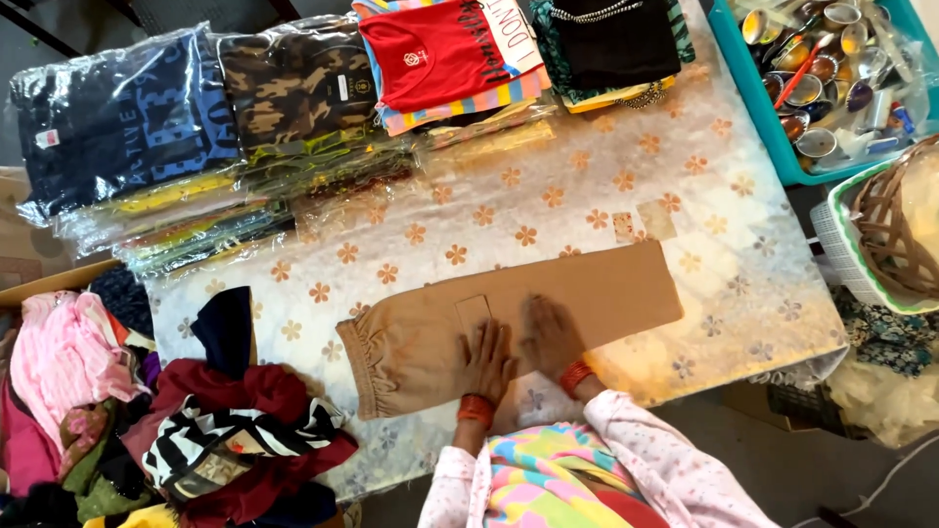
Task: Fold articles of clothing including leggings and trousers on a workshop table.
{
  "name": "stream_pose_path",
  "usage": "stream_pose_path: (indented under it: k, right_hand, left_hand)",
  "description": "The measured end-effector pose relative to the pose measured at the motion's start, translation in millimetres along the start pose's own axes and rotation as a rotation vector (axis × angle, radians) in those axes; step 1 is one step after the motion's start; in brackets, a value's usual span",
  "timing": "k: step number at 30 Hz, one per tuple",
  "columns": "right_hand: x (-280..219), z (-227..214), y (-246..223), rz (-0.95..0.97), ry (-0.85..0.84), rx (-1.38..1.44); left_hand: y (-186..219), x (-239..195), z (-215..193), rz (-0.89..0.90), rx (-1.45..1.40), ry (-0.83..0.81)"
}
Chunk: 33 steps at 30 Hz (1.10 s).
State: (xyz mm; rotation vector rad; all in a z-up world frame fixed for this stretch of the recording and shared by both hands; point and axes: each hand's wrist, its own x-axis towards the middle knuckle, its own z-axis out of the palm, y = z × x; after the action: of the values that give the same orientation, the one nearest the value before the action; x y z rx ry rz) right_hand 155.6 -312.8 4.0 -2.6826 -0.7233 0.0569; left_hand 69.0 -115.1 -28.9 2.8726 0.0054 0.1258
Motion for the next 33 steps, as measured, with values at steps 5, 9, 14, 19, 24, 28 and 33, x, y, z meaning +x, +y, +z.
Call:
stream_pose_path:
  k: [5, 9, 14, 19, 24, 28, 33]
  right_hand:
    - [-27, -14, 137, 0.356, 0.057, -0.291]
    - [-40, -43, 188, 0.53, 0.234, -0.298]
    - [-37, -48, 193, 0.605, 0.294, -0.171]
    - [-26, -51, 177, 0.774, 0.246, -0.182]
    - [-2, -80, 158, 0.966, 0.133, -0.128]
    - [-4, -70, 206, 0.998, 0.1, 0.253]
    - [-11, -55, 238, 0.75, 0.118, 0.431]
  left_hand:
    - [-58, -35, -40, -0.109, 0.128, -0.111]
    - [-75, -46, -57, -0.322, 0.194, 0.051]
    - [-73, -46, -64, -0.35, 0.129, 0.082]
    - [-78, -49, -57, -0.345, 0.158, 0.056]
    - [-76, -53, -33, -0.426, -0.018, 0.168]
    - [-54, -51, -36, -0.388, -0.193, 0.345]
    - [-48, -50, -38, -0.417, -0.254, 0.286]
